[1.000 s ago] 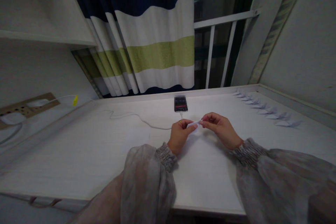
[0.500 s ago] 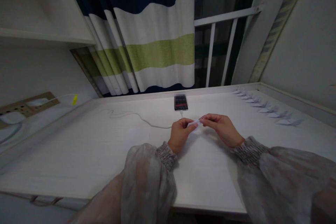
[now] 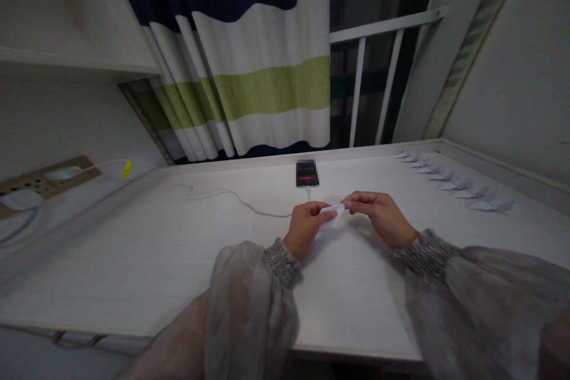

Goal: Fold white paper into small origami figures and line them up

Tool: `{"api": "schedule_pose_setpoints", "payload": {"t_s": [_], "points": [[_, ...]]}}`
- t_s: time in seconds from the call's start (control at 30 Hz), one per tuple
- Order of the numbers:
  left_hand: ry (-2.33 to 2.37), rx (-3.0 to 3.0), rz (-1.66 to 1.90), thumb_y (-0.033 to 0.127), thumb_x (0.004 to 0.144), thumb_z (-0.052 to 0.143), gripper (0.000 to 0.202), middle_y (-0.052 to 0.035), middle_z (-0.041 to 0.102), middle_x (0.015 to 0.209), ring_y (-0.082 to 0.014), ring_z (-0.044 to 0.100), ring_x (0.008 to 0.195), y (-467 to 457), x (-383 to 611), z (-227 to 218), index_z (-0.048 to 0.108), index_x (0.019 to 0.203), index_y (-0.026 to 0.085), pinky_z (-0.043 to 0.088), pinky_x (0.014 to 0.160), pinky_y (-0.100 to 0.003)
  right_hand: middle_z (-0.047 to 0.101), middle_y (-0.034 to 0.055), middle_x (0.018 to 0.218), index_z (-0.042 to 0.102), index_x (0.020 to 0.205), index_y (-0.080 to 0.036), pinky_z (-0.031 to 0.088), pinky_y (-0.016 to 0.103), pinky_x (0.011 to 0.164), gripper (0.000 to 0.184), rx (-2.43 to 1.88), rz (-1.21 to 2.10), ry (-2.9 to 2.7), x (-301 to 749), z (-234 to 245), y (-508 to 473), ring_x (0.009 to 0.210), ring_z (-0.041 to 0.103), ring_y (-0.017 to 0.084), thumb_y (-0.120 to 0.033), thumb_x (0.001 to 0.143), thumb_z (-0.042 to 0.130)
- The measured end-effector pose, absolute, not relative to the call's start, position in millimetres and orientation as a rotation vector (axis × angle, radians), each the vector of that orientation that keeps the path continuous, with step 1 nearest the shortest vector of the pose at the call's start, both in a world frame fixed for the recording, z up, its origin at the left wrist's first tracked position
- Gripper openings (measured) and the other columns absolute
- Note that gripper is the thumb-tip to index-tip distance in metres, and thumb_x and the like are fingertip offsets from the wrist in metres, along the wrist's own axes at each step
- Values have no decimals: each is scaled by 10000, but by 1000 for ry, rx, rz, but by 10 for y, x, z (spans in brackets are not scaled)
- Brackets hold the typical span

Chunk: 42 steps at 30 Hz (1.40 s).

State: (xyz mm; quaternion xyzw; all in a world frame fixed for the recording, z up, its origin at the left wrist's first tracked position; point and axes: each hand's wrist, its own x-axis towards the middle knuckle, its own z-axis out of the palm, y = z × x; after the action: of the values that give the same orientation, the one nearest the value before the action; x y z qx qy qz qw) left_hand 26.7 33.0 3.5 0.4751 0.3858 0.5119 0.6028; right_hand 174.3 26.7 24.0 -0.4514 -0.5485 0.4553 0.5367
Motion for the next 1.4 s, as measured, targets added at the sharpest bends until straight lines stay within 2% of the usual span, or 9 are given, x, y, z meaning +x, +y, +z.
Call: {"api": "schedule_pose_setpoints", "payload": {"t_s": [0.2, 0.47, 0.67, 0.97, 1.13, 1.4], "points": [[914, 1130, 1189, 234, 489, 722, 229, -16, 621, 570, -88, 519, 490, 344, 275, 13, 632, 653, 103, 373, 499, -214, 514, -24, 514, 575, 500, -168, 319, 250, 544, 165, -1117, 1093, -1304, 1717, 236, 265, 523, 414, 98, -311, 565, 626], [956, 1205, 1228, 237, 495, 722, 210, -9, 613, 583, -81, 513, 522, 352, 268, -3, 636, 637, 109, 389, 537, -211, 560, -25, 649, 565, 667, -168, 373, 245, 586, 245, -1039, 1071, -1403, 1699, 170, 274, 609, 483, 104, -363, 574, 678], [965, 1217, 1203, 243, 485, 728, 227, -16, 619, 583, -87, 516, 515, 345, 279, 0, 645, 648, 109, 390, 526, -216, 539, -33, 544, 565, 573, -159, 353, 237, 513, 295, -1126, 1071, -1374, 1697, 194, 262, 510, 458, 88, -406, 507, 712], [927, 1113, 1151, 226, 461, 744, 259, -26, 630, 579, -86, 520, 491, 362, 273, -16, 655, 665, 95, 381, 502, -214, 578, -27, 514, 554, 584, -171, 373, 240, 507, 290, -1122, 1054, -1239, 1711, 200, 277, 493, 507, 104, -327, 443, 754], [862, 1080, 1174, 219, 451, 756, 305, -31, 649, 624, -92, 549, 525, 353, 276, -5, 651, 708, 92, 418, 553, -224, 622, -22, 525, 561, 695, -183, 383, 247, 517, 286, -1099, 1136, -1160, 1741, 205, 283, 501, 538, 120, -246, 471, 728], [749, 1059, 1159, 281, 505, 737, 353, -39, 659, 646, -112, 590, 584, 367, 283, -2, 654, 791, 91, 471, 628, -245, 645, -11, 526, 540, 712, -184, 412, 256, 559, 271, -1109, 1134, -1074, 1760, 251, 277, 511, 559, 124, -184, 499, 708]]}}
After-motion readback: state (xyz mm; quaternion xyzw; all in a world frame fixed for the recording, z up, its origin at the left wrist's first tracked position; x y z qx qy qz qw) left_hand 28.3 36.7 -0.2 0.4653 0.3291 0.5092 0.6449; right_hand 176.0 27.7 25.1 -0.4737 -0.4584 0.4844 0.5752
